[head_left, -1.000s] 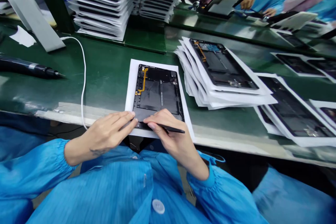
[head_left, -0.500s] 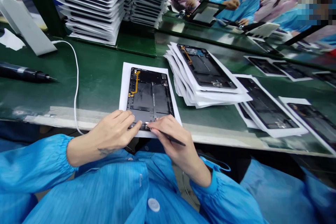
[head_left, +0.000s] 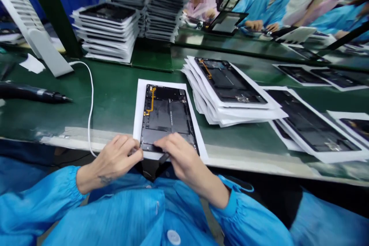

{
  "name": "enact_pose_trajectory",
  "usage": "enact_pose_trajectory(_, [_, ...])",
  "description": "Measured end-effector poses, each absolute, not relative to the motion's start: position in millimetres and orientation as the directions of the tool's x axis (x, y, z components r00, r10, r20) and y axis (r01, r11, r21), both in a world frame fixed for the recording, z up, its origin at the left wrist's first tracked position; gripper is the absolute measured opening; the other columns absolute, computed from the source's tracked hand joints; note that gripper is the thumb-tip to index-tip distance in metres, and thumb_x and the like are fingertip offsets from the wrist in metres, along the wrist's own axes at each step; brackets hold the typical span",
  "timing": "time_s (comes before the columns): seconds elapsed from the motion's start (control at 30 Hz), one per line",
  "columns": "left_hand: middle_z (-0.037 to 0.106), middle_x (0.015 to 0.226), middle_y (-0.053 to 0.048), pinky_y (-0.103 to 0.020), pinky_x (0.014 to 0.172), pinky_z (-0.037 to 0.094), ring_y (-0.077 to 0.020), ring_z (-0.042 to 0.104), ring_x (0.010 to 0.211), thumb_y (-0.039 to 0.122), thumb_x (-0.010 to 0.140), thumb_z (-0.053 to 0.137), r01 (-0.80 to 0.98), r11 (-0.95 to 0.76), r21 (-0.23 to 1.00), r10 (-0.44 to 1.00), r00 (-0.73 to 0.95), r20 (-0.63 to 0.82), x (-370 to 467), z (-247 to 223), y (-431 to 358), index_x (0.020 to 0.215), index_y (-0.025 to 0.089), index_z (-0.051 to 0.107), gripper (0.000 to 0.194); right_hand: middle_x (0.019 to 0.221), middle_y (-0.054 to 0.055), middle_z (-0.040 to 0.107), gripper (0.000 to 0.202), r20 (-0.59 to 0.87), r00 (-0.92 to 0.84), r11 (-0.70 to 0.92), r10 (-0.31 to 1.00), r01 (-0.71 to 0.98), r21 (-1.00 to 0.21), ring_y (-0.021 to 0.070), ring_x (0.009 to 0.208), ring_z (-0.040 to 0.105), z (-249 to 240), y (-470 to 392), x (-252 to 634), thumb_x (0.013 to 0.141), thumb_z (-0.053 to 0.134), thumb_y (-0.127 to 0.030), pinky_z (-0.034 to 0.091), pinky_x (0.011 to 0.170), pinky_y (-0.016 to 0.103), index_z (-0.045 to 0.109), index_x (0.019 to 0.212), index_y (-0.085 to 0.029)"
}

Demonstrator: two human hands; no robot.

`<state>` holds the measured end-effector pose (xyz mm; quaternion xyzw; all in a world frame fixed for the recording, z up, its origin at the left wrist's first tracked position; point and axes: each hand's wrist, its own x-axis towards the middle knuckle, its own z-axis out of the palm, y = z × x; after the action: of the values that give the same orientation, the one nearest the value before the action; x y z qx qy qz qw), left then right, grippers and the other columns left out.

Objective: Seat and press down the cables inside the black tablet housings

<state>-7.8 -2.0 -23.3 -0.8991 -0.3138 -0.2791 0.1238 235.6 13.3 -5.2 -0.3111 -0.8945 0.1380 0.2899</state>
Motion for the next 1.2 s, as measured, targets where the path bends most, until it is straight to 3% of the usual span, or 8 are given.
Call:
enact_pose_trajectory(0.13, [0.057,0.082,-0.004,-0.028,0.064,0.043,-0.0157,0.049,0.072,0.009,0.101,0.039,0.616,-0.787,0.037,0.520,0.630,0.577,-6,-23,-1,0.085,0.016,0.060,0.027,0.097,0.007,0.065,0.010,0.377,-0.732,0.823,0.568,0.518,-0.233,0.0200,0.080,0.051,-10,13,230,0.098,0.053,-0.018,0.039,0.069,0.035,0.061,0.103,-0.017])
enact_pose_trajectory(0.23, [0.055,0.081,-0.003,-0.027,0.062,0.041,-0.0151,0.047,0.070,0.014,0.103,0.038,0.611,-0.784,0.110,0.565,0.628,0.535,-12,-21,6,0.082,0.017,0.058,0.029,0.089,0.005,0.062,0.017,0.442,-0.723,0.842,0.530,0.510,-0.176,0.0190,0.075,0.047,-15,11,231,0.091,0.048,-0.005,0.033,0.065,0.034,0.058,0.093,-0.018])
enact_pose_trajectory(0.37, [0.054,0.072,-0.001,-0.025,0.059,0.041,-0.0139,0.050,0.063,0.044,0.105,0.039,0.693,-0.457,0.557,0.888,0.394,0.239,-30,-6,24,0.079,0.018,0.056,0.040,0.085,0.005,0.058,0.030,0.584,-0.596,0.822,0.551,0.508,-0.257,0.0194,0.076,0.046,-19,11,226,0.081,0.040,0.007,0.033,0.066,0.033,0.054,0.089,-0.019])
enact_pose_trajectory(0.47, [0.059,0.065,0.000,-0.023,0.053,0.043,-0.0125,0.056,0.053,0.059,0.105,0.019,0.630,-0.218,0.745,0.932,0.360,-0.031,-32,11,42,0.085,0.017,0.059,0.062,0.083,0.004,0.056,0.031,0.665,-0.489,0.802,0.564,0.514,-0.303,0.0200,0.076,0.045,-17,15,209,0.081,0.041,0.007,0.033,0.066,0.033,0.053,0.090,-0.020])
enact_pose_trajectory(0.57, [0.067,0.074,-0.003,-0.023,0.054,0.047,-0.0139,0.062,0.057,0.058,0.105,0.014,0.614,-0.297,0.731,0.909,0.417,0.020,-23,28,63,0.099,0.015,0.060,0.063,0.081,0.005,0.056,0.031,0.718,-0.423,0.786,0.552,0.550,-0.281,0.0201,0.075,0.043,-12,21,189,0.081,0.038,0.007,0.034,0.065,0.033,0.052,0.084,-0.020])
enact_pose_trajectory(0.83, [0.061,0.079,-0.004,-0.031,0.082,0.046,-0.0200,0.060,0.079,0.023,0.093,0.050,0.773,-0.498,0.393,0.846,0.335,0.414,-31,108,158,0.091,0.018,0.060,0.012,0.096,0.007,0.067,0.023,0.752,-0.373,0.800,0.544,0.501,-0.330,0.0204,0.082,0.058,-14,26,201,0.096,0.048,-0.007,0.045,0.071,0.034,0.059,0.111,-0.020])
enact_pose_trajectory(1.03, [0.067,0.111,-0.011,-0.041,0.102,0.044,-0.0257,0.061,0.110,0.018,0.100,0.044,0.877,-0.388,0.284,0.760,0.130,0.637,-82,175,273,0.115,0.013,0.064,0.025,0.093,0.007,0.066,0.022,0.719,-0.367,0.770,0.590,0.523,-0.365,0.0201,0.080,0.059,-37,26,227,0.095,0.051,-0.007,0.047,0.070,0.034,0.060,0.110,-0.021])
enact_pose_trajectory(1.2, [0.061,0.128,-0.010,-0.047,0.095,0.055,-0.0249,0.063,0.110,0.039,0.098,0.062,0.896,-0.341,0.282,0.750,0.079,0.656,-129,192,343,0.128,0.015,0.059,0.039,0.092,0.008,0.065,0.028,0.736,-0.348,0.747,0.581,0.588,-0.311,0.0206,0.079,0.055,-47,27,221,0.092,0.049,-0.001,0.043,0.068,0.036,0.060,0.110,-0.019])
